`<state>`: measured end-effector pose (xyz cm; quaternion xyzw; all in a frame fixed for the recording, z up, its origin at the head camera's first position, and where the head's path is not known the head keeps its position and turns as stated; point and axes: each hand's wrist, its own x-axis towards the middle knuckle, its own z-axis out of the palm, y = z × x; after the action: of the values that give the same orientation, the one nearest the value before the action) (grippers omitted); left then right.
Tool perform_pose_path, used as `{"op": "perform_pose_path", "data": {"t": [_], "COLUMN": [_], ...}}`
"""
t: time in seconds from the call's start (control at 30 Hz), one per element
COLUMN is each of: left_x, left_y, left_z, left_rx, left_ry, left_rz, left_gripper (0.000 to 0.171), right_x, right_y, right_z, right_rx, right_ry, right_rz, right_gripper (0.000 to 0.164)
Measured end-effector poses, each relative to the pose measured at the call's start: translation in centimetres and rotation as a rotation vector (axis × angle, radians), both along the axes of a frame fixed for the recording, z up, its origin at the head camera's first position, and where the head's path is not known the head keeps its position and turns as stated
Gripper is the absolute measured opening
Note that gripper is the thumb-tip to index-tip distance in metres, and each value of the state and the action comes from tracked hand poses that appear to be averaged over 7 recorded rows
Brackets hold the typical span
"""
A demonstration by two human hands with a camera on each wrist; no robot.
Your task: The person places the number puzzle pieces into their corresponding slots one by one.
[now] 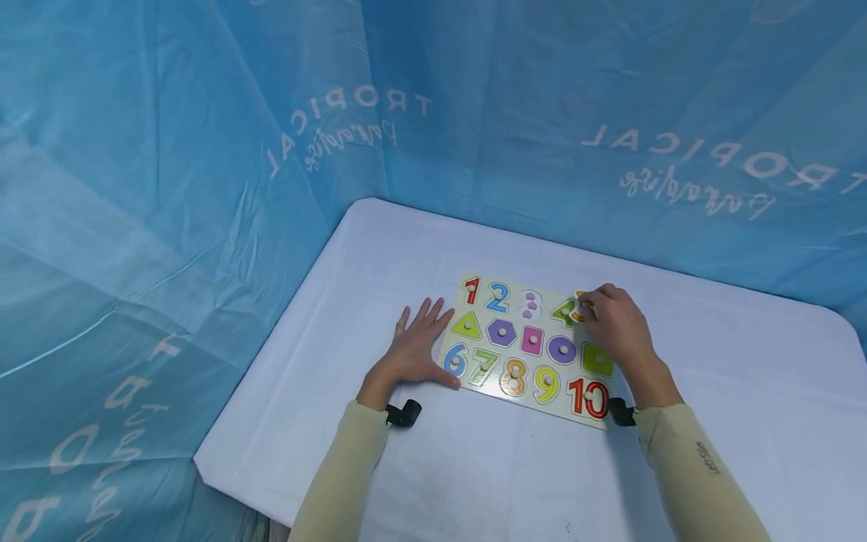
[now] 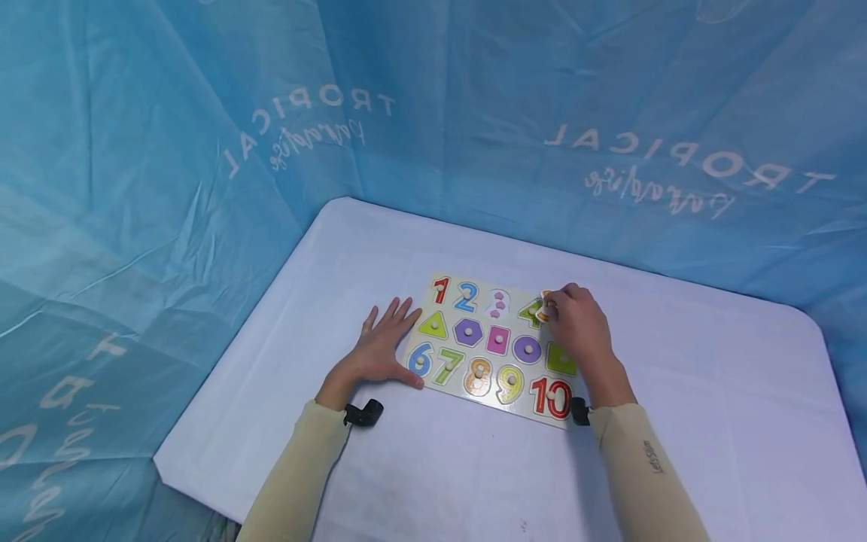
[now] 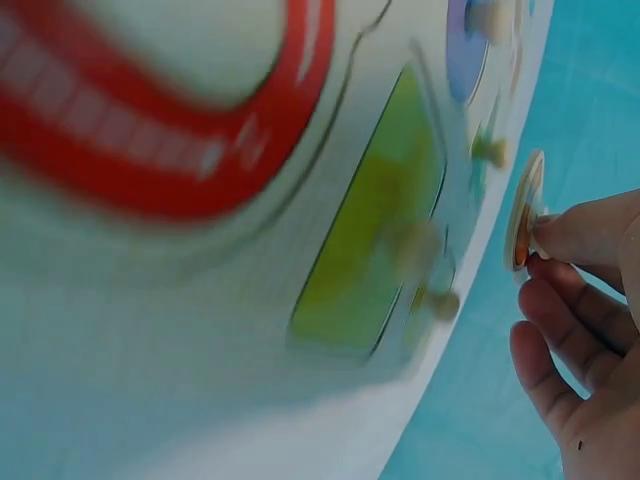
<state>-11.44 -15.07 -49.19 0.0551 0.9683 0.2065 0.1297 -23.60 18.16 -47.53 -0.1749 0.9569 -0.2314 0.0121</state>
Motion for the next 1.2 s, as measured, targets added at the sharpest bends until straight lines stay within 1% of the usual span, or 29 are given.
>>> {"op": "perform_pose_path", "data": {"t": [0.23, 0.53, 0.63, 0.87, 1.2], "left_x": [0.0, 0.1, 0.0, -0.1, -0.1], "left_y": [0.0, 0.0, -0.1, -0.1, -0.1], "left_z": [0.2, 0.1, 0.1, 0.0, 0.0], "left_rx": [0.012, 0.014, 0.018, 0.003, -0.004], "left_ry": [0.008, 0.018, 0.016, -0.014, -0.010], "left_rz": [-0.008, -0.003, -0.005, -0.005, -0.002], "left_gripper": [0.133, 0.133, 0.133, 0.133, 0.133], "right_x": [-0.1, -0.4, -0.6, -0.7, -0.8], "right_y": [-2.4, -4.4, -4.9, -6.2, -7.0], "right_z": [-0.6, -1.2, -1.4, -1.2, -1.3], "right_rx": [-0.006, -0.041, -0.035, -0.028, 0.001], "right_ry": [-0.010, 0.034, 0.024, -0.034, -0.082], "right_rz": [0.061, 0.130, 0.132, 0.139, 0.146], "right_gripper": [0.023, 0.022, 0.022, 0.023, 0.025]}}
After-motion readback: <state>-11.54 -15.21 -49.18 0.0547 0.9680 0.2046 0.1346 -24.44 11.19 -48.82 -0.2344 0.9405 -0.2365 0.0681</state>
